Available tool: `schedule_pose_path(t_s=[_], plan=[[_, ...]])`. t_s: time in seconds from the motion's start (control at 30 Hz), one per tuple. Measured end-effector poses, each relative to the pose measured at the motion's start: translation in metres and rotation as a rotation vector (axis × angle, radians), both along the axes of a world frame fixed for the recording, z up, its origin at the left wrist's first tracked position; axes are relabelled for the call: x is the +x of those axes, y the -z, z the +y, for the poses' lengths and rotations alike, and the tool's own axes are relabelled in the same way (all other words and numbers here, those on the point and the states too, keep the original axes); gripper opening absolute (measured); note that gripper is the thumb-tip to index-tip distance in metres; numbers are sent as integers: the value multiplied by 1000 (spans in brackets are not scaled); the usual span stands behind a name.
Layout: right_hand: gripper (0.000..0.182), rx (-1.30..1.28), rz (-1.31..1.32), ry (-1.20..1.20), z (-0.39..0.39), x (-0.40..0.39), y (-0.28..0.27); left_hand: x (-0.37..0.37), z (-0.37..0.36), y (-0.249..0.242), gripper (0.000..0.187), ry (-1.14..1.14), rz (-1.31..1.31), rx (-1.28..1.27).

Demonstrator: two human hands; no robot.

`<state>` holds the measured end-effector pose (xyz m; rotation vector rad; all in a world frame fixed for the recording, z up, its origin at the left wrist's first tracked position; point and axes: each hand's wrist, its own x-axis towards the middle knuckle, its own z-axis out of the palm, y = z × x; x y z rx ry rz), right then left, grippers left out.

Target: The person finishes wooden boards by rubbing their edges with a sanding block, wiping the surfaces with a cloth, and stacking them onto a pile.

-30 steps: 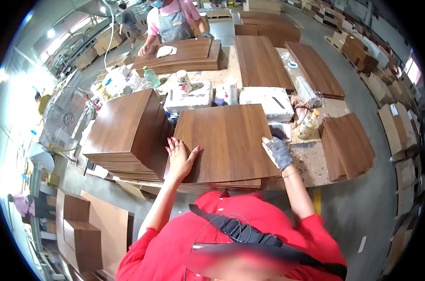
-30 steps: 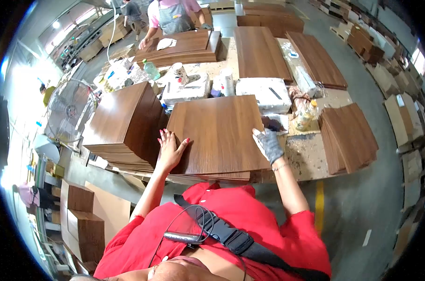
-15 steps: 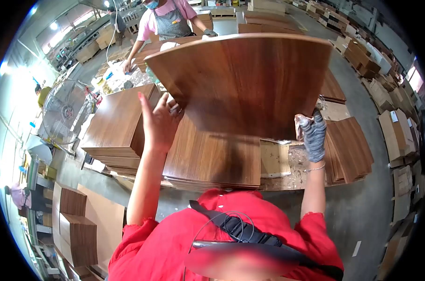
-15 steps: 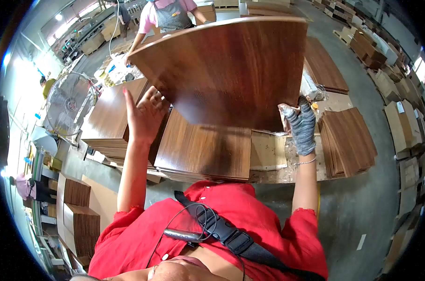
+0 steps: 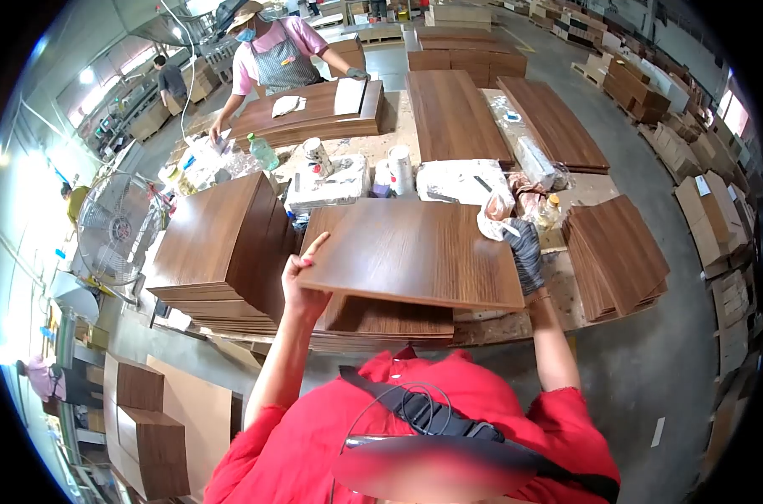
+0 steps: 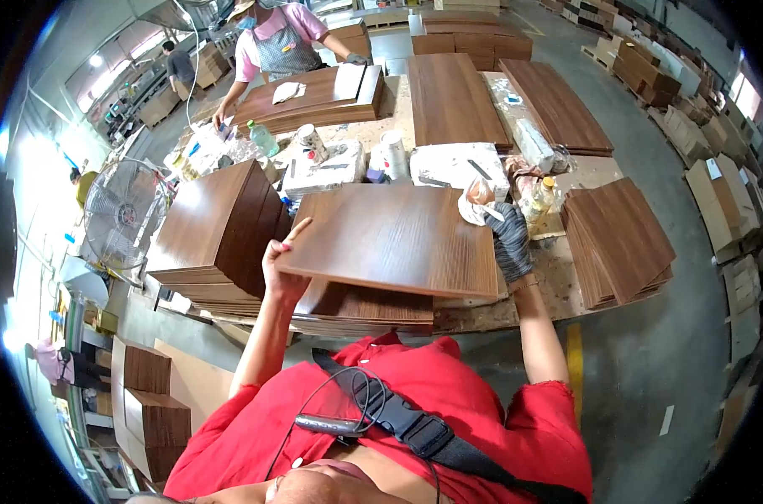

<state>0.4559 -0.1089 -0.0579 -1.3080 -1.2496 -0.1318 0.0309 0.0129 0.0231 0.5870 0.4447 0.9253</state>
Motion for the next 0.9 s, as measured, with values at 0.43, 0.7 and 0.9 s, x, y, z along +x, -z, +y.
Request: schedule_pose_path(t_s=[0.43, 0.7, 0.9], plan=[[23, -228, 267, -164, -2, -16, 31, -37, -98, 31, 21, -26, 718, -40], [25, -34, 427, -134, 4, 52, 20, -35, -106, 33, 46, -147, 969, 123], [35, -353, 674, -510, 53, 4, -33, -62, -94, 56, 38, -58, 790, -63]])
